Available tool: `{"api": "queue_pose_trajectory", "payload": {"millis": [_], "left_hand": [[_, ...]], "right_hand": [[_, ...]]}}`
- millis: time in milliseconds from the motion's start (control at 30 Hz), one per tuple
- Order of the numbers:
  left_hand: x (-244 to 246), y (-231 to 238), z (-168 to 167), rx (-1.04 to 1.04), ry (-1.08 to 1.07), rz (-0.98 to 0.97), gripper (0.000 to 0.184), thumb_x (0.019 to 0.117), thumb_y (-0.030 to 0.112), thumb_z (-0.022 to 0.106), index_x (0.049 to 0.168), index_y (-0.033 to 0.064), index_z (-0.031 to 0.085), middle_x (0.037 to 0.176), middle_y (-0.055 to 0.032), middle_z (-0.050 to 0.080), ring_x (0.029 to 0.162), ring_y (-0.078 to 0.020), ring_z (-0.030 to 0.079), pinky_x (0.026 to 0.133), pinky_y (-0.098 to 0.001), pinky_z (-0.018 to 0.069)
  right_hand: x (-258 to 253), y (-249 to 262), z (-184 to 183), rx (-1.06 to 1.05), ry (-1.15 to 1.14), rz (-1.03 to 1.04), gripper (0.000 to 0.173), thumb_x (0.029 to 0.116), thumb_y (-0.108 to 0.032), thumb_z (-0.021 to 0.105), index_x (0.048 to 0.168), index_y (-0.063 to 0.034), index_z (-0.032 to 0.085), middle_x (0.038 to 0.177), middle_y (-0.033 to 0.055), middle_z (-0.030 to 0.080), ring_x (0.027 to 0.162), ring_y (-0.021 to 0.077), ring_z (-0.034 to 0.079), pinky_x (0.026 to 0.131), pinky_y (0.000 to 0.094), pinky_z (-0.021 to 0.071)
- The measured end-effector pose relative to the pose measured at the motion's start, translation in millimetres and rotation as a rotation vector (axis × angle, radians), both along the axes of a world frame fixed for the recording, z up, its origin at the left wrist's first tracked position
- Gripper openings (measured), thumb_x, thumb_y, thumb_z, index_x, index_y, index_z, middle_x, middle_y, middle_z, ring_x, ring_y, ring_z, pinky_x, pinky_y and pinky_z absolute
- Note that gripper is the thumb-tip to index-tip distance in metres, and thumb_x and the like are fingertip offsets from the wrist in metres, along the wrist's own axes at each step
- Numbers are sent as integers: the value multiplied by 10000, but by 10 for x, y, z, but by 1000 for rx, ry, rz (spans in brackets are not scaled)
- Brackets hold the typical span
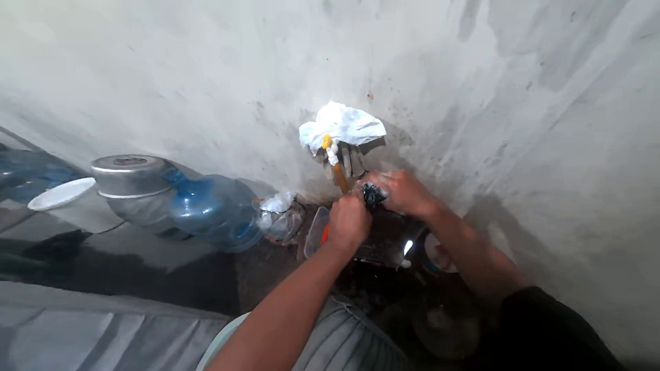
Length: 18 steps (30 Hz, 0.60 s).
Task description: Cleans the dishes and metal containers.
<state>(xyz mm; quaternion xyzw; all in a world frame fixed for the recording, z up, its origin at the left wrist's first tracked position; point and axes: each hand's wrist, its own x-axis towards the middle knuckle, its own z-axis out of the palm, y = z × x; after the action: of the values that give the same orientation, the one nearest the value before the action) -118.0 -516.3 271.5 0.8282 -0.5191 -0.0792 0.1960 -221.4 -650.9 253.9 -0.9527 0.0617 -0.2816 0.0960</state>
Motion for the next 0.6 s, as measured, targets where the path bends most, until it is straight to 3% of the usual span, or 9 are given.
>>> {"api": "queue_pose_trajectory", "payload": {"millis": [67, 133, 300, 400, 467, 533, 600], "left_hand": [[1, 21, 15, -80, 17, 12, 341, 984, 76, 594, 1310, -26, 601, 1071, -245, 702, 1014, -408, 701, 872, -570, 558], [12, 23, 8, -164, 51, 42, 298, 987, 78, 596, 1270, -13, 623, 1048, -226, 710, 986, -394, 708, 860, -565, 563], [154, 74, -3, -298, 146, 128, 299, 975, 66, 608, 1268, 18, 642, 1028, -208, 721, 961, -381, 712, 845, -590, 559], [204, 96, -51, -395, 180, 158, 213, 980, 72, 603, 1180, 37, 670, 952, -187, 717, 864, -358, 714, 752, -584, 572], [220, 91, -60, -445, 187, 167, 187, 984, 82, 604, 1151, 42, 681, 927, -177, 716, 838, -345, 711, 733, -578, 567], [224, 72, -62, -495, 186, 169, 162, 991, 88, 608, 1128, 40, 682, 908, -175, 712, 817, -336, 706, 720, -569, 563], [215, 60, -64, -536, 206, 172, 164, 1001, 98, 609, 1136, 37, 680, 905, -178, 711, 811, -335, 704, 718, -564, 560]], "right_hand": [[-18, -69, 4, 81, 5, -19, 461, 763, 51, 762, 1211, -18, 677, 1058, 180, 747, 931, 358, 736, 837, 562, 580], [-52, -96, 57, 95, 72, -122, 500, 740, 46, 801, 1213, 0, 644, 959, 220, 730, 872, 408, 725, 804, 584, 572], [-188, -362, -87, 109, 213, -328, 523, 788, -11, 795, 1280, -42, 619, 932, 262, 711, 871, 485, 701, 787, 654, 543], [-351, -582, -228, 116, 198, -428, 459, 816, 31, 748, 1259, -16, 644, 916, 283, 709, 878, 506, 697, 810, 665, 529], [-474, -720, -324, 187, 58, -409, 396, 805, 80, 731, 1190, 10, 670, 902, 279, 708, 864, 483, 702, 798, 661, 538], [-543, -801, -435, 272, -177, -307, 331, 754, 93, 725, 1074, 23, 673, 868, 221, 710, 799, 378, 718, 731, 592, 567], [-545, -785, -542, 391, -370, -263, 412, 706, 26, 736, 1110, 6, 659, 943, 167, 719, 846, 274, 720, 761, 509, 591]]}}
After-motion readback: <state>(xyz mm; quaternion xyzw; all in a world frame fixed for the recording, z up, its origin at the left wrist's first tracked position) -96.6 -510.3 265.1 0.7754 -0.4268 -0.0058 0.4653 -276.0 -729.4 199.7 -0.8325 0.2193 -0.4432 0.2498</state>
